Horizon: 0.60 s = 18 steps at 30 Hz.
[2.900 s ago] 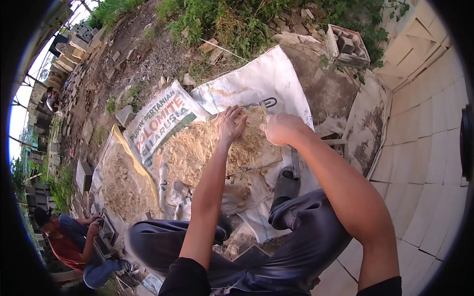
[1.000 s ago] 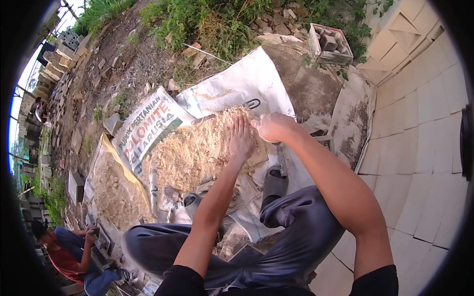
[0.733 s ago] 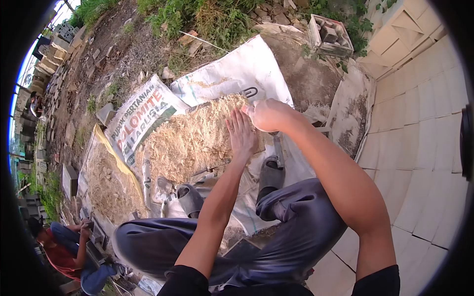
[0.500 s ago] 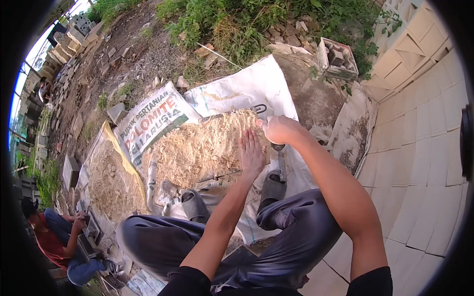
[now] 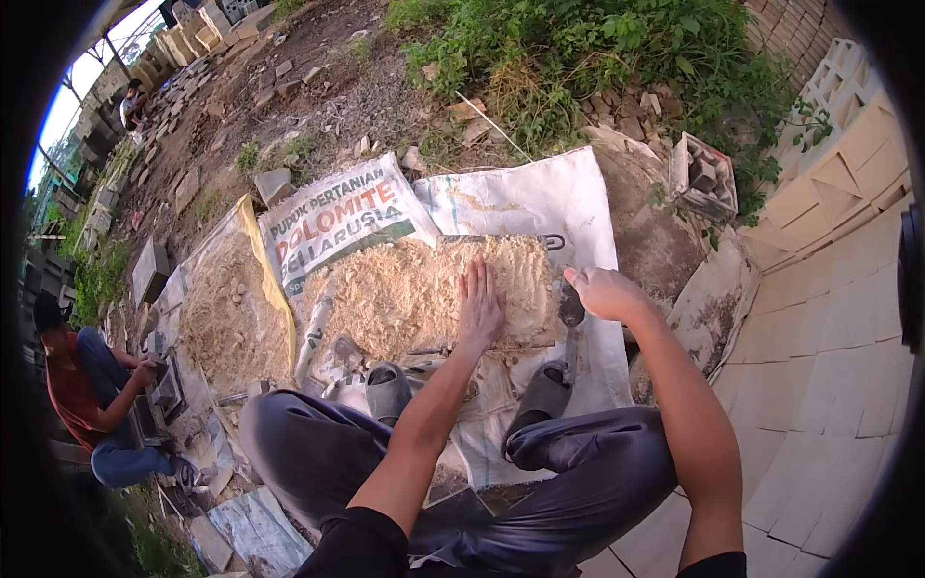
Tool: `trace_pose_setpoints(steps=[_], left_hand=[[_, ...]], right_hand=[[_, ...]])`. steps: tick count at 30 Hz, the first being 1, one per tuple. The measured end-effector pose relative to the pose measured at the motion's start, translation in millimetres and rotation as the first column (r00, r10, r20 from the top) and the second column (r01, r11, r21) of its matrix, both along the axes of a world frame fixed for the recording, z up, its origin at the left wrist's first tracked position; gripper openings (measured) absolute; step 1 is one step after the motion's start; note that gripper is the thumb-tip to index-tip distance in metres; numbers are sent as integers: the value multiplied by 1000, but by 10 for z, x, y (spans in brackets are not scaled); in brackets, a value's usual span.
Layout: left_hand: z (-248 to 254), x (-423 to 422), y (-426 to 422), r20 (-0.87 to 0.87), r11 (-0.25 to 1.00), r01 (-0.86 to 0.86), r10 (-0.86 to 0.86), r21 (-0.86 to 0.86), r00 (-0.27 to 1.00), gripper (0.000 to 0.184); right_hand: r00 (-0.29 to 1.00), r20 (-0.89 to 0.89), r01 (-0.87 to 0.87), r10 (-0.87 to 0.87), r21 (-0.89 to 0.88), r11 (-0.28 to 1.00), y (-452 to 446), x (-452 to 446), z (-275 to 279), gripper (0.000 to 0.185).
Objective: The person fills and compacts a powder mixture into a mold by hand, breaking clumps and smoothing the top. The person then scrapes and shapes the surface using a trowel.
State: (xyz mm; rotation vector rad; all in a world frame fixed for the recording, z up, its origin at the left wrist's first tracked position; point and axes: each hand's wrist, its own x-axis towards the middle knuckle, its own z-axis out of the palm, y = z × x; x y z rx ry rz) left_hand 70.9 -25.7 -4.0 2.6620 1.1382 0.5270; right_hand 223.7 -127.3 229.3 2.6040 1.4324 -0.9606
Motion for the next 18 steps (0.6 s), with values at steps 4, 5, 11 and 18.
trace_pose_setpoints(steps=[4, 5, 11, 18], left_hand=[[-42, 110, 99, 8, 1000, -10, 11, -26, 1000, 62], [-45, 95, 118, 7, 1000, 1, -1, -18, 1000, 62], [-4, -104, 164, -81, 1000, 8, -10, -21, 997, 63], [-149, -57, 472, 27, 999, 9, -8, -36, 1000, 55]], right_hand=[[999, -51, 17, -18, -27, 999, 0, -23, 38, 61], [999, -51, 17, -18, -14, 1000, 10, -39, 30, 61], [999, -40, 24, -25, -28, 999, -20, -37, -41, 63], [996, -86, 4, -4, -3, 1000, 54, -71, 29, 64]])
